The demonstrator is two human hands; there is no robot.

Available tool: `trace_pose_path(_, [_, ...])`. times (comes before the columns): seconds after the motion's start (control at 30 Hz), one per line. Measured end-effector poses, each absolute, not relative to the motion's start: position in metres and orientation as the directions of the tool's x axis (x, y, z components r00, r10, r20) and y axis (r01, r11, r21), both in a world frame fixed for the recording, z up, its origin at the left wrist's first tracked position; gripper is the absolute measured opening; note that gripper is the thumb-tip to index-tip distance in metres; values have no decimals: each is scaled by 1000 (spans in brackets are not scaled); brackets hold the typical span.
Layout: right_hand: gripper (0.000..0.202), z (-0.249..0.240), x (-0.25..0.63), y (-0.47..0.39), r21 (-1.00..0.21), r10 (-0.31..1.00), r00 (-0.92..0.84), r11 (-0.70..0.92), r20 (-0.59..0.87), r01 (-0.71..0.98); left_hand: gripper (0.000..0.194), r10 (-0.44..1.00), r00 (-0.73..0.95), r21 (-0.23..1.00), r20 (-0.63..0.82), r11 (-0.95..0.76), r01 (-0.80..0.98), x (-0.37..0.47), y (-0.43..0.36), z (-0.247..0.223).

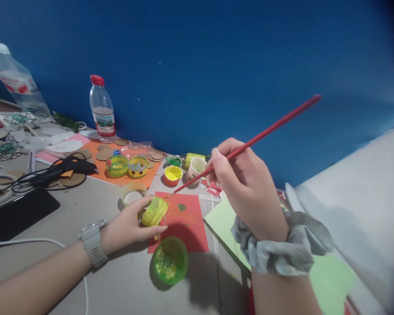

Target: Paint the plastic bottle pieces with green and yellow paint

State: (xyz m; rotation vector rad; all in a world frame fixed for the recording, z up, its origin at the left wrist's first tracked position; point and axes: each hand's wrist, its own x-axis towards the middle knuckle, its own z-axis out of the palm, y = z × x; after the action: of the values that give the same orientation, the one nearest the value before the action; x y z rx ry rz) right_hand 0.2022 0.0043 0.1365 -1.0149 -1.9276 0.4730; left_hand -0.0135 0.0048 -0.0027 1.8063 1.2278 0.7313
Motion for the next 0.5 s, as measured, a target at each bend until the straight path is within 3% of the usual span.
trace_pose_path(0.17, [26,138,201,4,-708,790,-357,608,498,360,51,917,397,868,36,-226,442,-14,4,-3])
trace_pose_path(0.33, [23,138,206,5,-666,806,-287,591,518,456,48,922,382,866,66,-243,437,-14,3,-1])
trace_pose_path(0.5, [28,138,205,5,-679,810,-334,586,482,442,50,920,383,864,78,-254,435,-15,3,-2])
